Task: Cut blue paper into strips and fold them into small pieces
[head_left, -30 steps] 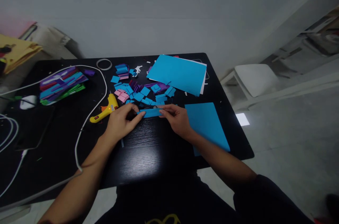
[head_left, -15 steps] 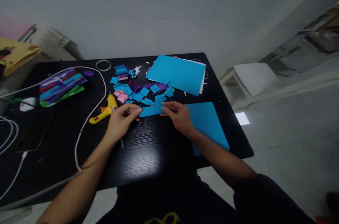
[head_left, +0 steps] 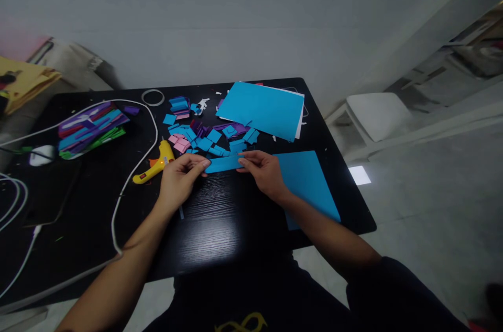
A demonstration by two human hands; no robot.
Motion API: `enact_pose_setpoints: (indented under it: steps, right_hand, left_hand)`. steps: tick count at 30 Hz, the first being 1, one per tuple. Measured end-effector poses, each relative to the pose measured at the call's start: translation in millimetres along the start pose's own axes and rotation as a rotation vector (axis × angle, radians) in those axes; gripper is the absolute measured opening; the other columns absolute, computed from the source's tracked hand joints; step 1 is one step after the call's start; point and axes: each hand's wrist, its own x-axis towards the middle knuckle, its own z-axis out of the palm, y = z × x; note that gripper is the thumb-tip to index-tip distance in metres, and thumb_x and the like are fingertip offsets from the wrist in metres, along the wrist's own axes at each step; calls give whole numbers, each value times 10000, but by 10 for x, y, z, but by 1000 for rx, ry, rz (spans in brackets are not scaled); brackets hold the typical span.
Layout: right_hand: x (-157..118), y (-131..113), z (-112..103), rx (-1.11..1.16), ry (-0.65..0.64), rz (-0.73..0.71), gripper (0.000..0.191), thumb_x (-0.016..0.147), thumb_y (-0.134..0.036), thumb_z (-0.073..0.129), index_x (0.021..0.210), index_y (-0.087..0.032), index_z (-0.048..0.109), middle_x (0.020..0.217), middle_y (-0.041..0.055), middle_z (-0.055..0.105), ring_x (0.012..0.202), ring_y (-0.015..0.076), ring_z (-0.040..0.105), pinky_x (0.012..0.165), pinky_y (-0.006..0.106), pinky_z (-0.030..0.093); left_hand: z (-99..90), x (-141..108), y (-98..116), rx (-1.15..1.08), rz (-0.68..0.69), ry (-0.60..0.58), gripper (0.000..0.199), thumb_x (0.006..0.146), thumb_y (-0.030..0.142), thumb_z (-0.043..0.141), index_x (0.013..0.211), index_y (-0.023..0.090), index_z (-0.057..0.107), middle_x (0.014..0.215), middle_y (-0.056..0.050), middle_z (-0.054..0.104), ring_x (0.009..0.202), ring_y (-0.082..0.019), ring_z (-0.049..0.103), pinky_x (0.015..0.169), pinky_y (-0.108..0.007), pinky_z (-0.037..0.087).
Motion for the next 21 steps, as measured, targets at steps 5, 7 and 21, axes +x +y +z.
enact_pose_setpoints:
  steps: [5,7,21]
  right_hand:
    - [4,-14,-15,-20,12,5,452,692,-571,890,936,-198,807,893,44,796,901,256,779,856,472,705]
    - [7,-18,-21,-22,12,6,462,687,-574,893,936,-195,806,893,44,795,906,259,779,859,471,703]
    - [37,2,-37,-23,8,18,405,709,-529,891,921,-198,798,868,40,789,863,248,780,855,477,697]
  left_hand:
    - [43,4,18,-109,-85,-84,349,740,463,853,890,170,736,730,-22,742,611,-154,690,617,-269,593]
    - [45,11,14,-97,-112,-107,358,735,487,849,836,163,736,734,-52,764,616,-166,701,620,-280,599]
    - [45,34,-25,-111,-115,-93,319,769,472,820,810,163,750,705,-71,786,633,-199,748,652,-308,621]
